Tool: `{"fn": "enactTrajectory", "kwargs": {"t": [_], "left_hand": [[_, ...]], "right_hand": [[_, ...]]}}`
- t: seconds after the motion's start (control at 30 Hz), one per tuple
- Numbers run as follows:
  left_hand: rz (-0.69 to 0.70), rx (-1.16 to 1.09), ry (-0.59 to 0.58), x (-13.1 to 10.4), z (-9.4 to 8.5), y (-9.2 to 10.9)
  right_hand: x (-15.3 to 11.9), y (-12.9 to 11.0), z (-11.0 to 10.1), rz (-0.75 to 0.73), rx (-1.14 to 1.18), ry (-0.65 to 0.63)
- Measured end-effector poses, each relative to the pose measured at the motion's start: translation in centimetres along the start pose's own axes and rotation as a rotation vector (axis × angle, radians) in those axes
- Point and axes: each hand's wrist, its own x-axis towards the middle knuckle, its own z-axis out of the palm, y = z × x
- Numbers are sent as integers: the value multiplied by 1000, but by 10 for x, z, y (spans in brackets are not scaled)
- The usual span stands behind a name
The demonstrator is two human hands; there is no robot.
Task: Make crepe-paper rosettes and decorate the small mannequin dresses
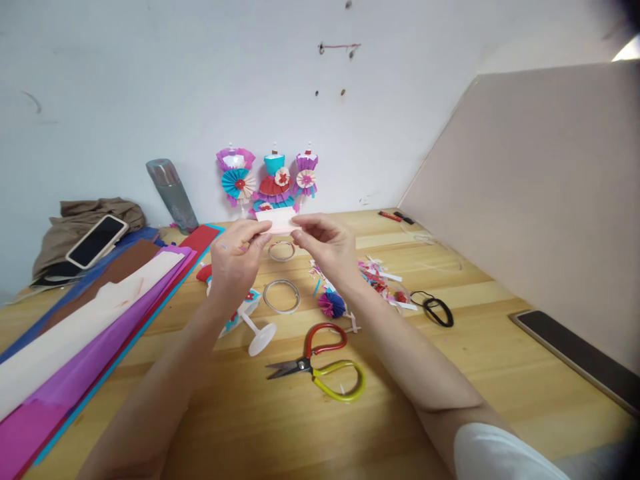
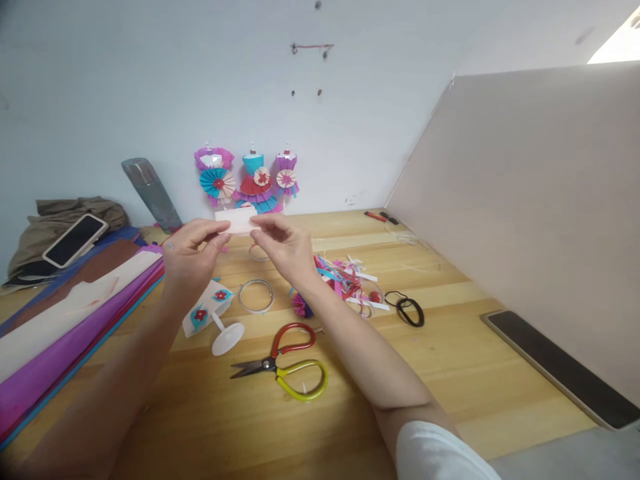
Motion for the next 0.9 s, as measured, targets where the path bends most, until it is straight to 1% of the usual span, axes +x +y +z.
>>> {"fn": "enactTrajectory", "kwargs": {"t": [0.13, 0.23, 0.4, 0.63, 0.83, 0.9], "left_hand": [[46, 29, -5, 0, -1, 1], [86, 58, -10, 0, -2, 2], [105, 105, 14, -2, 0, 3], [55, 142, 53, -4, 3, -2], [133, 219, 56, -7, 5, -3], [147, 240, 52, -7, 7, -5]], "right_hand": [[2, 2, -5, -102, -121, -65], [3, 1, -8, -159, -214, -82], [2, 3, -7, -209, -272, -57], [-1, 1, -2, -278, -450, -21], [-2, 3, 0, -353, -543, -21], [-2, 5, 1, -354, -564, -20]]}}
